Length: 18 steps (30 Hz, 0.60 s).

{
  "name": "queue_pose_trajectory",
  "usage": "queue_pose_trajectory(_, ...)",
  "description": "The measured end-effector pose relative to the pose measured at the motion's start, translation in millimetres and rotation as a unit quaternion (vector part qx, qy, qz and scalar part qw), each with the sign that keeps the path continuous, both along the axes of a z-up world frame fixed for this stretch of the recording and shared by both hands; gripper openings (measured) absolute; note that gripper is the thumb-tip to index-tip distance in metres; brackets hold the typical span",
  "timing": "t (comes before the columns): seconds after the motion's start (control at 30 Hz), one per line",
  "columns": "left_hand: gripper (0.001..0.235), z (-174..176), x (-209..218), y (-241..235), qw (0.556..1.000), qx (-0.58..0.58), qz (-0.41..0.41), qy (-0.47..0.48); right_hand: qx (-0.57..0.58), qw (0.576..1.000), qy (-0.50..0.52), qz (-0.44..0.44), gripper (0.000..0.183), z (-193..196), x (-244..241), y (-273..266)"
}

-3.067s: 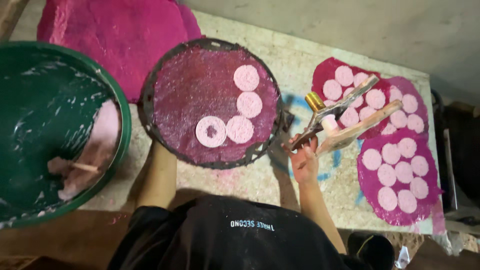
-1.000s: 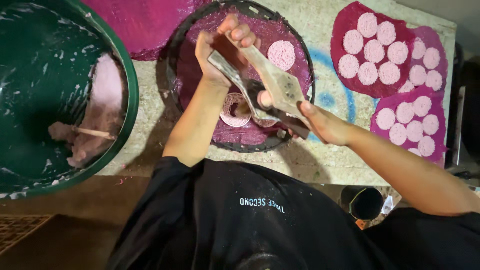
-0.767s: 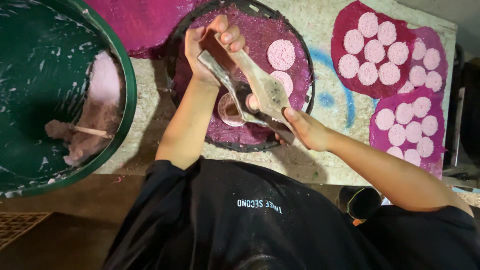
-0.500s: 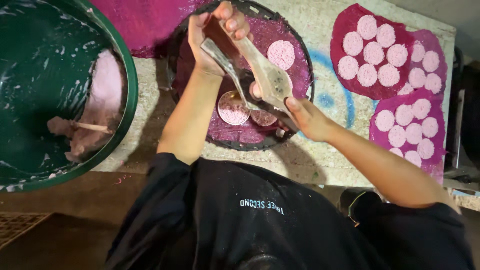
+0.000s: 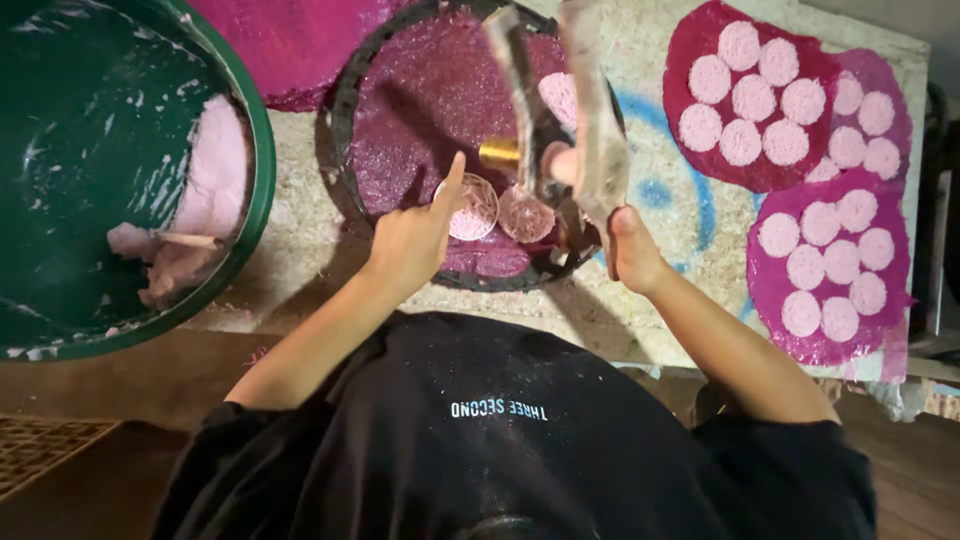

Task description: The person scoops pink dough from a green basin, packs it into a handheld mold, and presses it onto a pink mat to form round discs. They repeat this process, arranging the finished discs on the mat.

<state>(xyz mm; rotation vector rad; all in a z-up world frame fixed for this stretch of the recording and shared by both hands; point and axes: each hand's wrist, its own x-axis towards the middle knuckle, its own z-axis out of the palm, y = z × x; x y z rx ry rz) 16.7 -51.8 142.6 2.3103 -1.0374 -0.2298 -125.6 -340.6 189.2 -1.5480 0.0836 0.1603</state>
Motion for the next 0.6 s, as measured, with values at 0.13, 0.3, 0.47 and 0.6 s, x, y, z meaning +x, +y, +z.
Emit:
queue_pose_trajectory(0.13,0.087,12.4,-1.1,5.0,0.999,0.032,0.032,0.026,0.007,0.998,-0.018,-0.065,0.105,0.6,-12.7,9.2)
queue_pose_trajectory(0.3,0.132,1.5,3.5,-14.2,0.996,-0.083,0.006,-0.015,0.114,0.986,-0.06,-0.104,0.108,-5.4,-28.8,37.3)
queue_pose_trajectory(0.47,0.117,-14.2,1.6,-19.3,0.999,-0.039,0.014,0.015,0.179,0.966,-0.06,-0.176,0.112,-16.4,-48.9,49.3)
queue_pose_trajectory(0.6,0.114,-16.4,-0.6,-16.1,1.0,-0.014,0.006,-0.002,0.172,0.958,-0.054,-0.223,0.116,-22.9,-64.7,47.5)
